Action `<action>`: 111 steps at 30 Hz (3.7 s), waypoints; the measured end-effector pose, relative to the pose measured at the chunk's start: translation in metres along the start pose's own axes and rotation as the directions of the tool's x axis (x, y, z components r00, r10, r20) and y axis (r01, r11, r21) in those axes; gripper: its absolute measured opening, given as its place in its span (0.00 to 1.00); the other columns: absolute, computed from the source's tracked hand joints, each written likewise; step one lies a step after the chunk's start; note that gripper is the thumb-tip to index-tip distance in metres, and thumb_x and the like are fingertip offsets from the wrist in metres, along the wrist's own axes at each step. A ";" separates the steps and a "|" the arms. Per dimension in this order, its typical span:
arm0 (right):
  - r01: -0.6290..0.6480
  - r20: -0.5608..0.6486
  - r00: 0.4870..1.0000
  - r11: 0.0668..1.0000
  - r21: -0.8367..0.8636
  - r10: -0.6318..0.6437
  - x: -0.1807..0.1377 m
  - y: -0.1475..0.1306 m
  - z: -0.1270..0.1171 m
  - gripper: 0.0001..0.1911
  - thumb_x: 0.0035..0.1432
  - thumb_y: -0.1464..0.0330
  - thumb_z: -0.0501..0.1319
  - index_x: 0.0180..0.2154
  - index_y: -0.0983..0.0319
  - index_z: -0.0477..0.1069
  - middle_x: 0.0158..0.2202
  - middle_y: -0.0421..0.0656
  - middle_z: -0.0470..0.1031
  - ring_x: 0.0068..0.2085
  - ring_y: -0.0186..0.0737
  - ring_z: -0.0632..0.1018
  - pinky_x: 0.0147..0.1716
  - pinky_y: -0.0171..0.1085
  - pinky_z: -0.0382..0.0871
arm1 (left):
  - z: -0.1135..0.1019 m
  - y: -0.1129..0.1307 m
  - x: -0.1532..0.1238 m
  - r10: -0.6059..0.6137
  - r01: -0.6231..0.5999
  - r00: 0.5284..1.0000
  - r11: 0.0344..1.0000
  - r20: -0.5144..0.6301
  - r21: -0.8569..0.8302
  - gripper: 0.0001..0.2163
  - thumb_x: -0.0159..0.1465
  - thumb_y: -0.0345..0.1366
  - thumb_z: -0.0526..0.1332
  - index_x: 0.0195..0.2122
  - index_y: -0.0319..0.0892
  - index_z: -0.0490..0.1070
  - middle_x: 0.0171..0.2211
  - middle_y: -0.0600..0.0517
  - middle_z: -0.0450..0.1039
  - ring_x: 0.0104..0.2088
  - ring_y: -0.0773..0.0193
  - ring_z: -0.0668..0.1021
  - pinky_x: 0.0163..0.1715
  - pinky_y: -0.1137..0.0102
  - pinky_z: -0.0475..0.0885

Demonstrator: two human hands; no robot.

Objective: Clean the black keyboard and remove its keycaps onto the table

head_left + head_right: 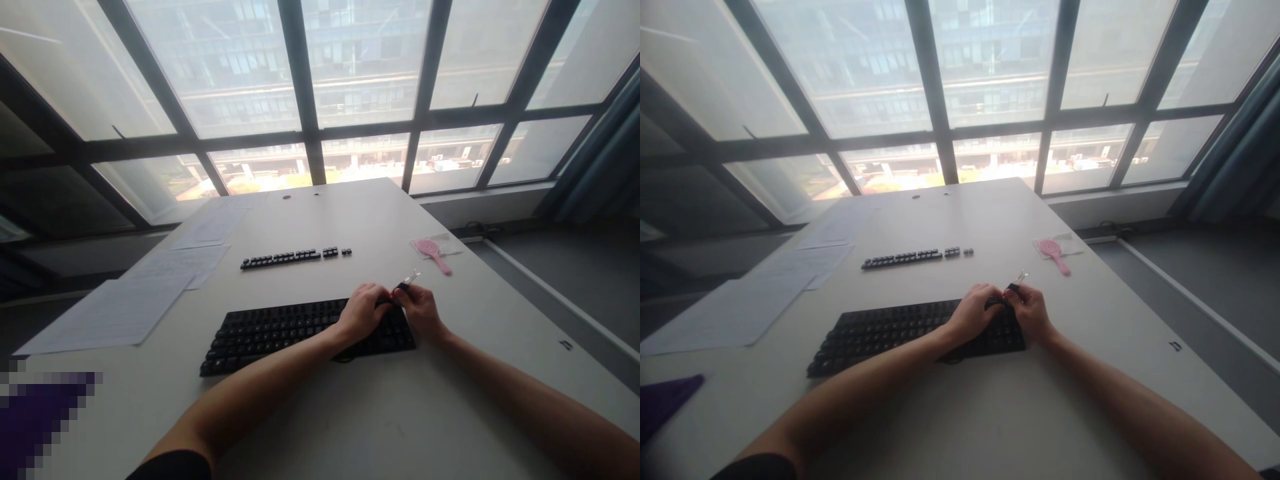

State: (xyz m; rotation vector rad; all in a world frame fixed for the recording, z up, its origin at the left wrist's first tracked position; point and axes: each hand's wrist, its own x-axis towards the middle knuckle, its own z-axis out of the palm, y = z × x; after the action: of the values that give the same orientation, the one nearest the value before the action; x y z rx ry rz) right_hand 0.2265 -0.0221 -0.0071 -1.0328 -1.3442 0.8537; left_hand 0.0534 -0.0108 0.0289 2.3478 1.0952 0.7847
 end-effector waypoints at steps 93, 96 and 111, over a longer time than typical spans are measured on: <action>-0.034 -0.060 0.998 0.995 -0.097 0.028 0.013 -0.001 -0.014 0.18 0.61 0.55 0.60 0.27 0.62 0.71 0.23 0.41 0.71 0.26 0.38 0.70 0.27 0.36 0.63 | 0.003 0.008 0.017 -0.014 -0.017 0.990 0.976 0.142 0.219 0.14 0.64 0.25 0.50 0.45 0.42 0.71 0.39 0.46 0.76 0.38 0.57 0.77 0.40 0.65 0.72; -0.031 -0.020 0.999 0.994 -0.109 0.029 0.013 -0.003 -0.013 0.17 0.61 0.56 0.60 0.28 0.62 0.72 0.24 0.40 0.71 0.27 0.37 0.69 0.27 0.35 0.62 | 0.004 0.001 0.022 -0.045 0.034 0.996 0.991 0.081 0.130 0.14 0.65 0.25 0.48 0.46 0.42 0.70 0.40 0.46 0.76 0.40 0.58 0.77 0.42 0.65 0.72; 0.286 0.370 0.916 0.900 -0.329 -0.155 0.013 -0.013 -0.028 0.13 0.65 0.64 0.58 0.28 0.61 0.71 0.27 0.41 0.71 0.29 0.37 0.68 0.31 0.36 0.61 | 0.002 -0.003 0.021 0.019 -0.018 0.999 1.000 0.049 -0.018 0.11 0.65 0.27 0.51 0.38 0.42 0.73 0.37 0.49 0.74 0.38 0.61 0.75 0.40 0.69 0.70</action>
State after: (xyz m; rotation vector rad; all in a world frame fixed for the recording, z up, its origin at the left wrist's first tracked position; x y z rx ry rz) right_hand 0.2546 -0.0171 0.0106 -1.0234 -1.9377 0.6240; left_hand 0.0640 0.0077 0.0319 2.3527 1.0432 0.7361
